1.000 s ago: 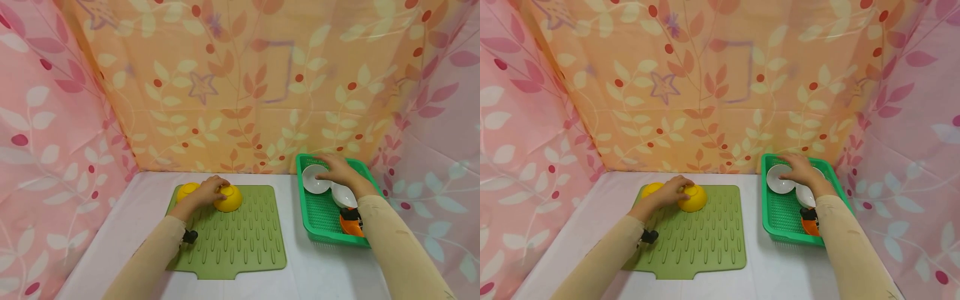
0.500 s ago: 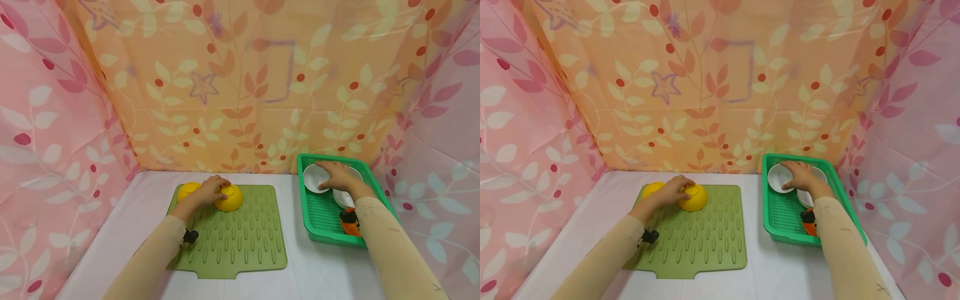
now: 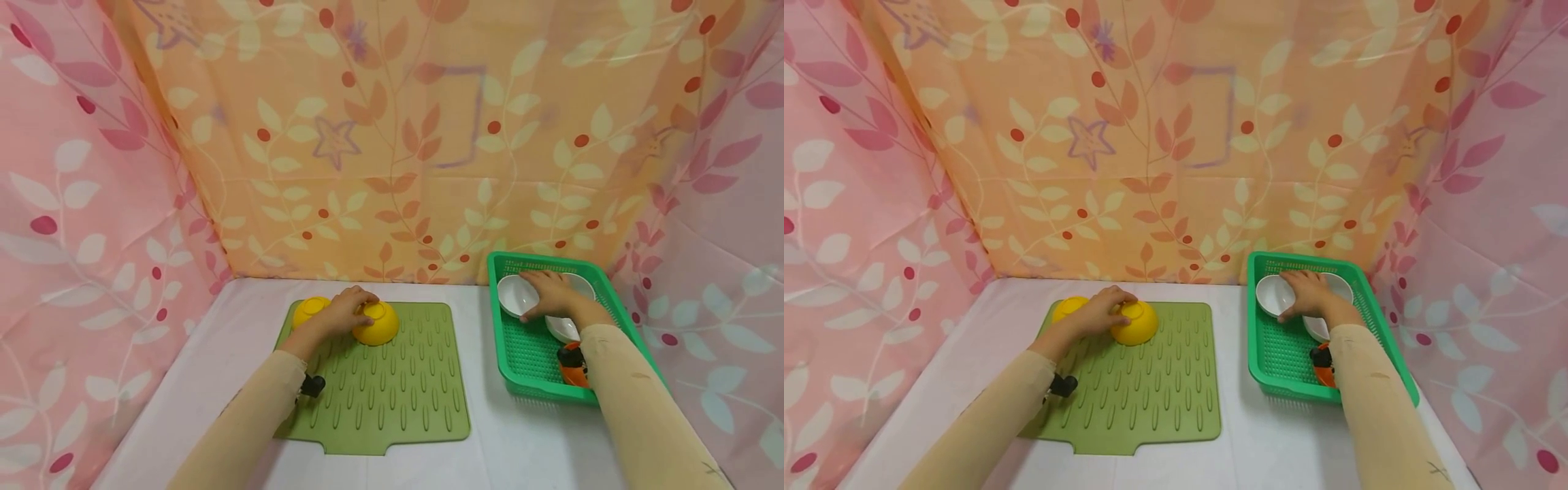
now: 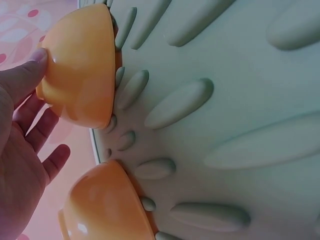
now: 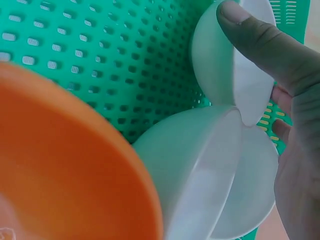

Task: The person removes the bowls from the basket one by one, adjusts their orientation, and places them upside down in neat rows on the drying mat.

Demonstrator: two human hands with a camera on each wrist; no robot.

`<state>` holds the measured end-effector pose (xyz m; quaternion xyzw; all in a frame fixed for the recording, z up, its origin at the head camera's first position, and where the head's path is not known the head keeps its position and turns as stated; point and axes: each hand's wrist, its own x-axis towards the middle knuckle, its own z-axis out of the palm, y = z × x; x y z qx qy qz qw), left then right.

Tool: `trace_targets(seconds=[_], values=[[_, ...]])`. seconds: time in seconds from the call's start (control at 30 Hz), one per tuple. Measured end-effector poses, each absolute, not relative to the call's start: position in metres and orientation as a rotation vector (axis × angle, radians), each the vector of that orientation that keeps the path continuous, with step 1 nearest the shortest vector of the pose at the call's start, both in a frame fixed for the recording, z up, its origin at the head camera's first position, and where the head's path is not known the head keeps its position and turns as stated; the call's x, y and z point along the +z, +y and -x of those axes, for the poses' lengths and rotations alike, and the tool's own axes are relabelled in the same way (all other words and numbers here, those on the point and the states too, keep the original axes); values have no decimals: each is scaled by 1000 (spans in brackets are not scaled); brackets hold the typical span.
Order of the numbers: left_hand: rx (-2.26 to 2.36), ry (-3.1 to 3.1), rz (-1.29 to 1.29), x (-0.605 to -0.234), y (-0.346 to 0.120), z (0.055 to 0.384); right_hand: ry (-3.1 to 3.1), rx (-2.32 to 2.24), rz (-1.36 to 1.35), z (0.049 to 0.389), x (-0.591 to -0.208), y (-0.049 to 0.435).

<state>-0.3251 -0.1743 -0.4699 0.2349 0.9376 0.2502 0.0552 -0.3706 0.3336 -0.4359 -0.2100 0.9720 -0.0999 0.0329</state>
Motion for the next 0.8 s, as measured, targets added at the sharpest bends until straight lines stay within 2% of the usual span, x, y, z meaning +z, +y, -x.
trace_targets(seconds=[0.27, 0.8], values=[[778, 2835, -714, -469, -174, 324, 3014, -238, 612, 373, -438, 330], [811, 2831, -697, -471, -176, 323, 3169, -474, 525, 369, -422, 330]])
